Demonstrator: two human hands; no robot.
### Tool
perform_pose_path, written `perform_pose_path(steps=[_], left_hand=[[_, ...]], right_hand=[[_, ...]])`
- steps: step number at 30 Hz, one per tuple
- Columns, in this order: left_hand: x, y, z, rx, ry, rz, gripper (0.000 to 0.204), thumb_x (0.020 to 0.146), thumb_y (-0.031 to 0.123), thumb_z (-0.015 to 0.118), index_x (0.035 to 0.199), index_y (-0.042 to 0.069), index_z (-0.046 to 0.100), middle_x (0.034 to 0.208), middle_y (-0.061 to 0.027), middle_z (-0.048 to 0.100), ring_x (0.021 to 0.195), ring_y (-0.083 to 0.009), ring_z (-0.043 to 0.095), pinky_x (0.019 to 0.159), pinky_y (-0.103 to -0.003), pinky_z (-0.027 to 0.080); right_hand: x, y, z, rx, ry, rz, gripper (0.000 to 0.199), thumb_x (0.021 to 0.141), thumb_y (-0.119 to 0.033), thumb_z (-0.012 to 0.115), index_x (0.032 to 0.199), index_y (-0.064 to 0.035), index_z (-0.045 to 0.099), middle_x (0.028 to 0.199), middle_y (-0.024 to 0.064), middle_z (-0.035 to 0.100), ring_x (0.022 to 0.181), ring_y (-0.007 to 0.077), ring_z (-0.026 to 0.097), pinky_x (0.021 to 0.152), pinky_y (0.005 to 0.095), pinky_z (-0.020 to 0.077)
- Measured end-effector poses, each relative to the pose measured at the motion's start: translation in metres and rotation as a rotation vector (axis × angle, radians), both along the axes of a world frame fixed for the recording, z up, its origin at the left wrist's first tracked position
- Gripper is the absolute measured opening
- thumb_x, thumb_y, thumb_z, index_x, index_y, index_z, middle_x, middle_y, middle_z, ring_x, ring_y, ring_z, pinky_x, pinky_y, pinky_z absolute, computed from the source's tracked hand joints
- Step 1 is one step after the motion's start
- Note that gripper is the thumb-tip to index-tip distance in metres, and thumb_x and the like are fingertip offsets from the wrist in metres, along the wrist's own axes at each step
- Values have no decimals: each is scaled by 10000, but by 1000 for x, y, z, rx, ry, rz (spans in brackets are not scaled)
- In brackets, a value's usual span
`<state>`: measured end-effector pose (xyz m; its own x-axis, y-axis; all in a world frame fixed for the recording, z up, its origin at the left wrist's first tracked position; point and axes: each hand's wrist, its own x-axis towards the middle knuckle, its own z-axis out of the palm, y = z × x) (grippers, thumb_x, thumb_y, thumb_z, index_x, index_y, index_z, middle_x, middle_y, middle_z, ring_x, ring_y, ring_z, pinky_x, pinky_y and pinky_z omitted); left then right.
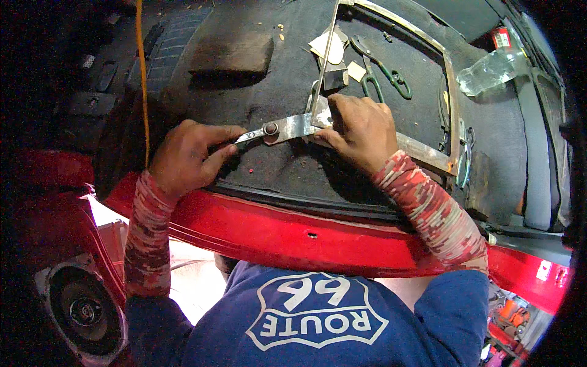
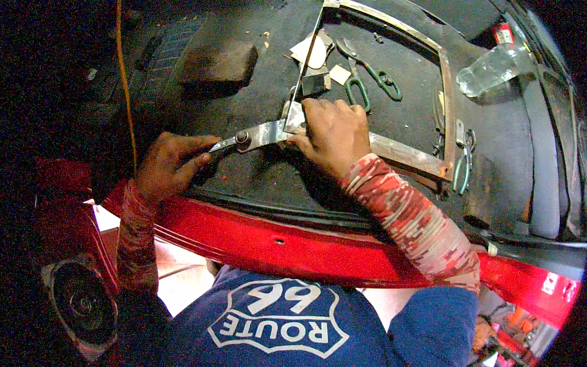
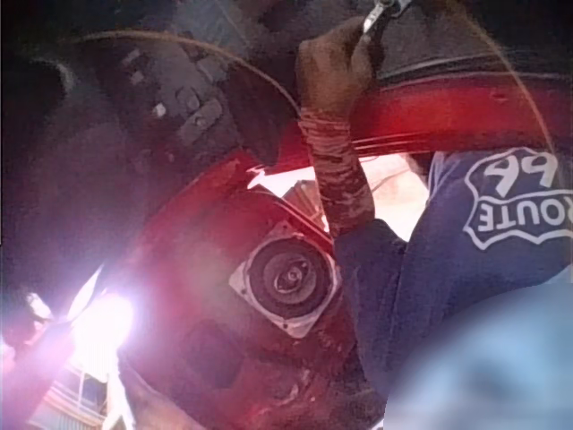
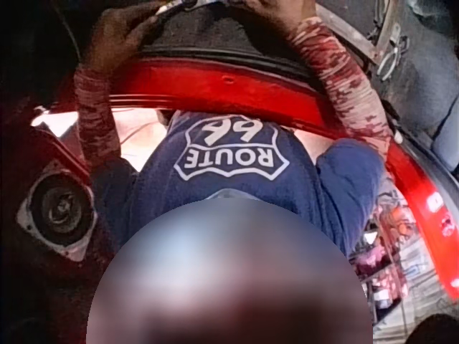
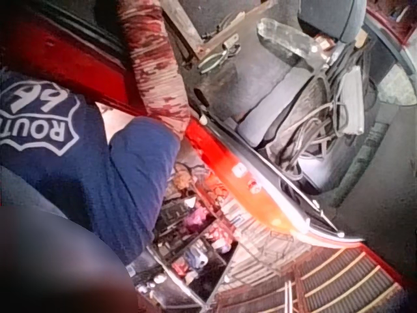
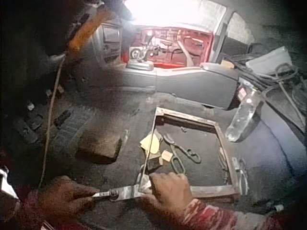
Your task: The person walks to a red car and opens the trunk. They then pick up a metal bracket and a bolt, repeatedly test the fit, and use a wrench to tighten the bolt onto the bracket while working on the trunk lid.
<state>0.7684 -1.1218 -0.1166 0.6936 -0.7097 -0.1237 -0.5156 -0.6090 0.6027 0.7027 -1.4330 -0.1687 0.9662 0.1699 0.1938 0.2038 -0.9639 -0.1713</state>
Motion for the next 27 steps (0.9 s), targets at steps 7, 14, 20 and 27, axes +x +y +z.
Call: perform_pose_path(steps=[7, 14, 20, 27], left_hand=[[38, 3, -22, -82, -133, -83, 302, 847, 39, 714, 1139, 89, 770, 885, -159, 734, 861, -350, 706, 782, -427, 542], [69, -6, -27, -24, -369, -247, 216, 821, 32, 734, 1032, 70, 768, 945, -130, 684, 925, -337, 621, 880, -425, 491], [76, -4, -2, -247, 41, -63, 191, 874, 63, 728, 1058, 20, 755, 948, -94, 725, 963, -243, 668, 887, -351, 509], [20, -13, 22, -131, 78, -20, 206, 907, 61, 705, 1072, -57, 737, 908, -219, 742, 833, -256, 736, 769, -374, 549]], right_hand=[[0, -1, 3, 31, -20, -6, 647, 792, -482, 814, 1286, -110, 623, 1045, 87, 707, 969, 316, 662, 819, 465, 473], [-1, 0, 7, -2, 3, -7, 651, 786, -480, 819, 1293, -122, 622, 1073, 75, 699, 975, 309, 646, 825, 463, 461], [-2, 1, 12, 0, -18, -18, 653, 782, -461, 828, 1306, -136, 615, 1098, 80, 675, 1018, 307, 626, 852, 462, 464], [4, 2, 3, 110, -155, 166, 566, 749, -335, 857, 1258, -179, 667, 1260, 116, 608, 1167, 335, 563, 939, 475, 462]])
